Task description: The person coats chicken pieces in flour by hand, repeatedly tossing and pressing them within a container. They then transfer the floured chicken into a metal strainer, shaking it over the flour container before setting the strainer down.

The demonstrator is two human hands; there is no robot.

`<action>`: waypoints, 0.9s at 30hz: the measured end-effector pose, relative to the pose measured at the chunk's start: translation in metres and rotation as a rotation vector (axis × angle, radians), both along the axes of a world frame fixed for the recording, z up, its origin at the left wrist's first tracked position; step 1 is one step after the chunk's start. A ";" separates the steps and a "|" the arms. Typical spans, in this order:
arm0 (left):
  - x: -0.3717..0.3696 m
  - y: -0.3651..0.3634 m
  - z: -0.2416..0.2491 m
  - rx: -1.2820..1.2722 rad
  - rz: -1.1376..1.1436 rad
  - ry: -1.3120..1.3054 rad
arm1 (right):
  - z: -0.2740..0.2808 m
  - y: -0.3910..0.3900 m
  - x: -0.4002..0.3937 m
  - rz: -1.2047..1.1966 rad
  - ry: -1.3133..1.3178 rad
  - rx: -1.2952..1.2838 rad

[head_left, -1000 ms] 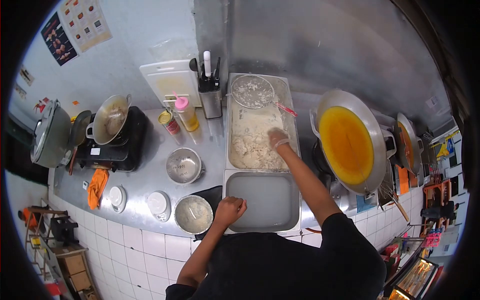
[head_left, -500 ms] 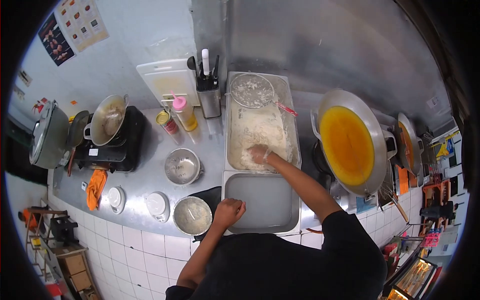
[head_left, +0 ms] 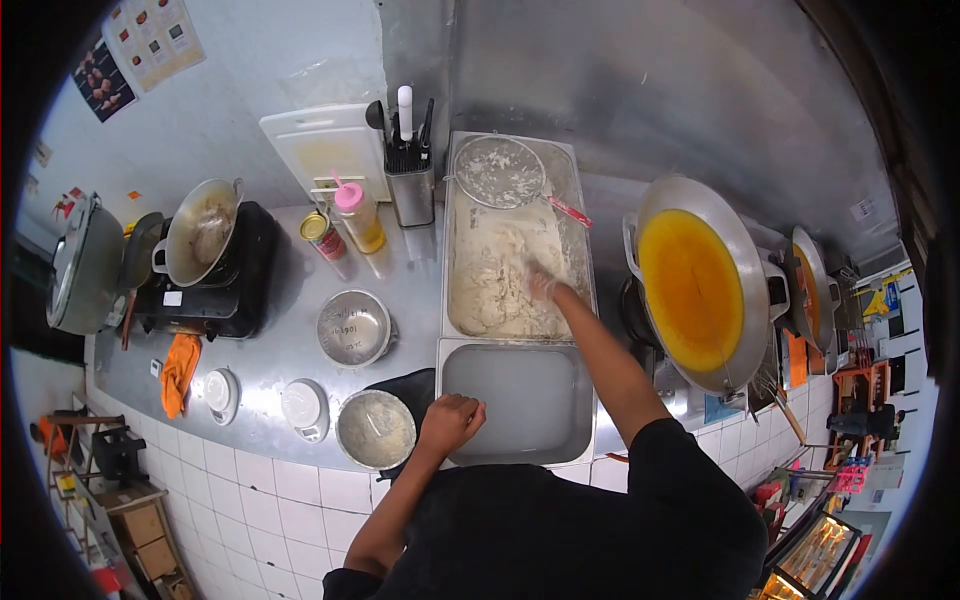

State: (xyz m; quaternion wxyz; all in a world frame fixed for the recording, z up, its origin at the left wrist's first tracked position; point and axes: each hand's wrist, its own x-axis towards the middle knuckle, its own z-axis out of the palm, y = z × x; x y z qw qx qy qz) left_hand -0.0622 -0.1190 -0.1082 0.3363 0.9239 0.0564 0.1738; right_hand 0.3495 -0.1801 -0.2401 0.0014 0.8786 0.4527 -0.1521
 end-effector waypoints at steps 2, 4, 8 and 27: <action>0.001 0.004 0.000 0.006 0.003 0.001 | -0.019 -0.010 -0.013 0.027 0.054 -0.123; 0.000 0.002 -0.001 -0.006 -0.001 0.001 | -0.019 -0.026 -0.022 0.091 0.161 -0.148; -0.001 0.000 0.002 -0.019 0.005 -0.018 | -0.001 -0.042 -0.027 0.135 0.263 -0.053; -0.001 0.006 0.000 -0.015 0.002 -0.029 | 0.010 0.098 -0.122 0.315 0.416 -0.084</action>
